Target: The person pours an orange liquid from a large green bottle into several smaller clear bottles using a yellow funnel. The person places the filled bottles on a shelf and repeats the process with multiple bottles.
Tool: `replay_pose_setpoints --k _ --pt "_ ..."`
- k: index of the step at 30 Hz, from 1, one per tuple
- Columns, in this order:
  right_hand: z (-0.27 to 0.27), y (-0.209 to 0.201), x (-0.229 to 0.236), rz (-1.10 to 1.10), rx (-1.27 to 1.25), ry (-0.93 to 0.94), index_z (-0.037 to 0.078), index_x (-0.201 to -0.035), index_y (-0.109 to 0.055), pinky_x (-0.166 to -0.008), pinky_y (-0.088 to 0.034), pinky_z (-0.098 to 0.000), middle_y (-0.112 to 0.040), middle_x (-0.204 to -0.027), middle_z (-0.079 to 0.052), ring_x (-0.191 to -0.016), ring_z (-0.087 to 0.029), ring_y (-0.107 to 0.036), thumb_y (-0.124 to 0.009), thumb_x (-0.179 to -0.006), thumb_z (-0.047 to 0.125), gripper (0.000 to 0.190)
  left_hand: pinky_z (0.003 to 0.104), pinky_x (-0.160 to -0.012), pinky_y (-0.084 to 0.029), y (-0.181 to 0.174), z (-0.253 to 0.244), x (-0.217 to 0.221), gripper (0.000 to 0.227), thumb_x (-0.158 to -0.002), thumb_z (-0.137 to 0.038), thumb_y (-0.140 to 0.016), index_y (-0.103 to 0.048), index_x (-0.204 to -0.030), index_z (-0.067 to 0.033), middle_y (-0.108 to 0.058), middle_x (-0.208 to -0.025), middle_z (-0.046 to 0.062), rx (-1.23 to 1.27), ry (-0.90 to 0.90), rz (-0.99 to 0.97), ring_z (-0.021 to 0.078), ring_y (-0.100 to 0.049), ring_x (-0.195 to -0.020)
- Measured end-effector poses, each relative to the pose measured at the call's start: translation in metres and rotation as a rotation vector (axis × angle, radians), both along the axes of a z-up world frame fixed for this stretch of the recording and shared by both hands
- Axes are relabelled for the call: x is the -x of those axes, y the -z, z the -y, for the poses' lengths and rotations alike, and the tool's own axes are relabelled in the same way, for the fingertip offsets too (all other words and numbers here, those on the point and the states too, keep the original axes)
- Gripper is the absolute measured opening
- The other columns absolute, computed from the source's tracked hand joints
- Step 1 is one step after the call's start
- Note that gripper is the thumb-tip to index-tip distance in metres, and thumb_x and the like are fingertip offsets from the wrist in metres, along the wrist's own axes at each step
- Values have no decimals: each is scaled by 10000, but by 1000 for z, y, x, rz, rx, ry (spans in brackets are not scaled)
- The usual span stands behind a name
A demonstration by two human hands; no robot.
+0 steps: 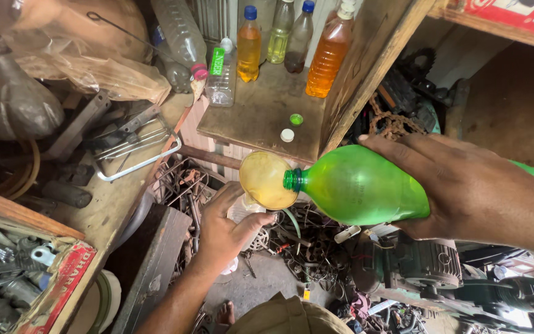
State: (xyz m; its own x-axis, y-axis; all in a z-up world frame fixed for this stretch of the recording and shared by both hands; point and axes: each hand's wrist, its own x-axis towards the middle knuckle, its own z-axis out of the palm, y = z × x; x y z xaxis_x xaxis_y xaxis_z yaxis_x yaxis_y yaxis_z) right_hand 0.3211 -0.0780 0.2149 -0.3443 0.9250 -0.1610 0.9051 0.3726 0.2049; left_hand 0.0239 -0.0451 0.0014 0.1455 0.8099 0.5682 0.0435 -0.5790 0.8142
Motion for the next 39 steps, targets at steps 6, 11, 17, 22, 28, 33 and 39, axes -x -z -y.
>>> replay_pose_setpoints --k 6,11,17,22,28,33,39 --pt "-1 2 1 -5 -44 -28 299 -1645 -279 -868 -569 -433 -611 -1174 -53 -965 -286 -663 -947 -496 401 1333 359 -929 -565 2 -3 1 464 -772 -289 -898 -737 -1130 -41 -746 -1086 88 -19 -20 -58 208 -712 -1051" --pt "-2 3 5 13 -39 -20 290 -1647 -283 -853 -570 -437 -603 -1149 -64 -1007 -298 -658 -943 -506 416 1323 360 -933 -561 3 -3 3 426 -783 -262 -892 -738 -1112 -40 -736 -1090 85 7 4 -44 213 -704 -1055" --pt "-2 2 10 117 7 40 320 -1664 -234 -895 -574 -425 -572 -1212 -48 -1039 -269 -642 -952 -527 467 1353 358 -910 -558 4 -3 4 407 -770 -241 -898 -737 -1083 -38 -728 -1075 87 11 0 -50 221 -707 -1032" --pt "-2 3 12 187 40 116 356 -1674 -206 -908 -573 -411 -559 -1174 -26 -1067 -248 -633 -919 -501 484 1379 352 -904 -555 2 -4 5 409 -763 -249 -898 -738 -1071 -33 -722 -1075 94 -9 -3 -69 229 -703 -1025" --pt "-1 5 9 153 -29 20 317 -1663 -261 -911 -563 -420 -574 -1227 -41 -1054 -267 -638 -927 -507 467 1343 351 -898 -556 4 -4 5 397 -773 -250 -894 -737 -1066 -33 -723 -1065 91 -3 3 -63 224 -708 -1010" --pt "-1 5 10 118 -35 17 308 -1648 -290 -897 -557 -437 -584 -1188 -47 -1042 -273 -638 -948 -510 511 1330 346 -899 -568 9 -5 5 415 -799 -326 -870 -747 -1071 -37 -727 -1064 86 50 26 -57 216 -714 -1016" --pt "-1 2 14 232 14 88 325 -1675 -238 -913 -564 -411 -586 -1070 -22 -1027 -231 -633 -905 -531 501 1335 348 -953 -545 13 -7 7 524 -907 -465 -757 -707 -1153 -5 -707 -1128 111 51 72 7 235 -705 -1065"
